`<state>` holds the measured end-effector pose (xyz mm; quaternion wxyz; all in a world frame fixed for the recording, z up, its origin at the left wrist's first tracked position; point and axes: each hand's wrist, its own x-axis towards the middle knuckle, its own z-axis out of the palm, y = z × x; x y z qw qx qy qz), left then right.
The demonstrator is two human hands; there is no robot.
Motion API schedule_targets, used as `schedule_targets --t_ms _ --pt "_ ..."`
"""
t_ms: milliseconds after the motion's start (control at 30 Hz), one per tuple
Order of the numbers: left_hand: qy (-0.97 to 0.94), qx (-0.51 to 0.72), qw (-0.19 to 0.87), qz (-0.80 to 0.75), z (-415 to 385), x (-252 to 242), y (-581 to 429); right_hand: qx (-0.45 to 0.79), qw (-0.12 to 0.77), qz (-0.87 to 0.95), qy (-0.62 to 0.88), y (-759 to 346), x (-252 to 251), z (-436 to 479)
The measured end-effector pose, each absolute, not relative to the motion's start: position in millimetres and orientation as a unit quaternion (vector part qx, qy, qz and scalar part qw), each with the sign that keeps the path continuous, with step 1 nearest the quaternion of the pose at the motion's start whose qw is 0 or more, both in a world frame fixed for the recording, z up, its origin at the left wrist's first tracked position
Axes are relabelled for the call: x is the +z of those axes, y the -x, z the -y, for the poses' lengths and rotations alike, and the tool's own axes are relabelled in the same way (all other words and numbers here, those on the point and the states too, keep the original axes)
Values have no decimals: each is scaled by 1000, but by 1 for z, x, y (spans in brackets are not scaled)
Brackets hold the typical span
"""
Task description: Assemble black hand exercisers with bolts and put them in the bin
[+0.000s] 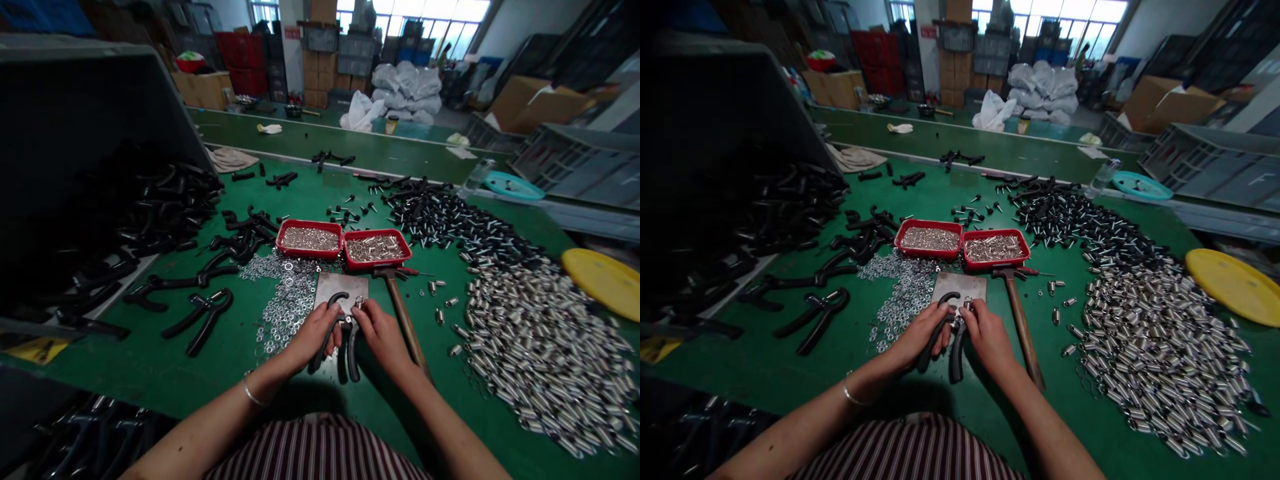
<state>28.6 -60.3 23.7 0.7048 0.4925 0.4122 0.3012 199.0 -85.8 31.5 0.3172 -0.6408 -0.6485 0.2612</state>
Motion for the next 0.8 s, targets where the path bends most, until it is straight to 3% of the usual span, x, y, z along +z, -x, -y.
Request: schedule_targets --t_ms 233,367,500,800 --pt "-535 269 690 -407 66 20 -31 320 290 681 591 -202 28 88" --pt "-558 271 663 -419 68 20 -33 348 356 629 598 -197 23 95" --pt "-632 274 584 -430 65 28 -31 357 406 579 610 -192 27 98" --pt "-855 72 340 -384 51 44 -2 526 337 591 511 -198 46 96"
